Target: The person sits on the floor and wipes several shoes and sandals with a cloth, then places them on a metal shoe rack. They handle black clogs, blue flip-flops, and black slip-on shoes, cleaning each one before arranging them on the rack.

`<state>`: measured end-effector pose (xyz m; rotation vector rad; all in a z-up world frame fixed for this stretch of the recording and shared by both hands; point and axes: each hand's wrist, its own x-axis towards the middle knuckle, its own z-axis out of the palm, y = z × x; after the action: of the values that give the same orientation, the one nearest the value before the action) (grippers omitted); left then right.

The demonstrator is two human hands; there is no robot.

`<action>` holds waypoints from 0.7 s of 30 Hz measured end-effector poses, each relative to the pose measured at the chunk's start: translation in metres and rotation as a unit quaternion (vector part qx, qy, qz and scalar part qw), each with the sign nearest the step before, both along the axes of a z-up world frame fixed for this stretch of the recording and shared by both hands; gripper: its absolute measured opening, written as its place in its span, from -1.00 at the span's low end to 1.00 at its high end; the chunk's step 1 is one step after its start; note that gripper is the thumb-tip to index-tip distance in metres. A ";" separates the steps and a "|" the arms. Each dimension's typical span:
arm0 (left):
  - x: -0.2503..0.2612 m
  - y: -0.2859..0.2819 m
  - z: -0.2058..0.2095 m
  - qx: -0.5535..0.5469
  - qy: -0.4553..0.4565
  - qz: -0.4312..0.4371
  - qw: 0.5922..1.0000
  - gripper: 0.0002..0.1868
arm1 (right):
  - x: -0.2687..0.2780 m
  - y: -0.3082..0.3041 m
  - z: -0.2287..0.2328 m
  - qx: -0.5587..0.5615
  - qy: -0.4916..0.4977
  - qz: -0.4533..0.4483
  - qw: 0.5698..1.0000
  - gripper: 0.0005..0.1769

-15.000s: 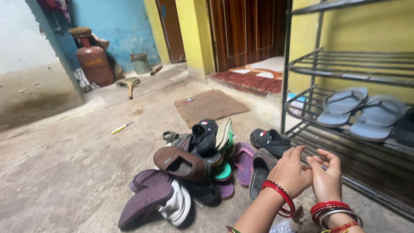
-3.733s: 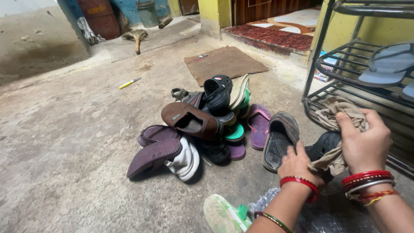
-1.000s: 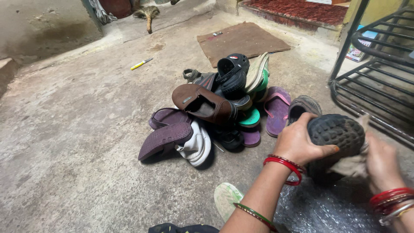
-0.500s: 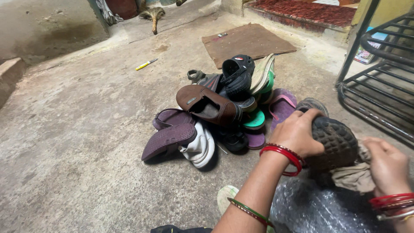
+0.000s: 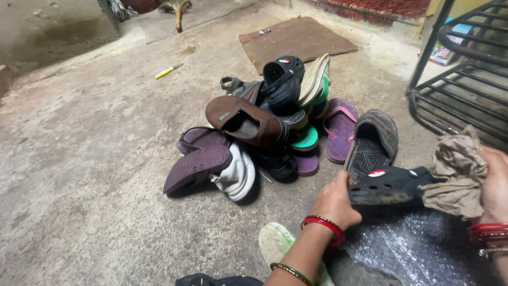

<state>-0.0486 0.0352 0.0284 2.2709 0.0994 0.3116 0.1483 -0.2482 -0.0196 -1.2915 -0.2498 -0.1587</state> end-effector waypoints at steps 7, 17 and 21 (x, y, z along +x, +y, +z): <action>0.003 0.000 0.016 0.084 0.067 0.000 0.994 -0.04 | 0.005 0.001 -0.009 0.042 0.013 0.022 0.999 -0.74; 0.039 -0.011 -0.023 0.120 0.078 0.053 0.988 -0.54 | -0.149 0.135 0.053 -0.469 -0.286 -0.092 0.830 -0.68; 0.035 -0.002 -0.029 0.131 0.045 0.025 0.990 -0.47 | -0.151 0.138 0.069 -0.500 -0.332 -0.062 0.798 -0.64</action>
<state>-0.0137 0.0335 -0.0004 2.5458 0.1719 0.2619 -0.0026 -0.1106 0.0496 -2.2853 -0.9454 -0.6654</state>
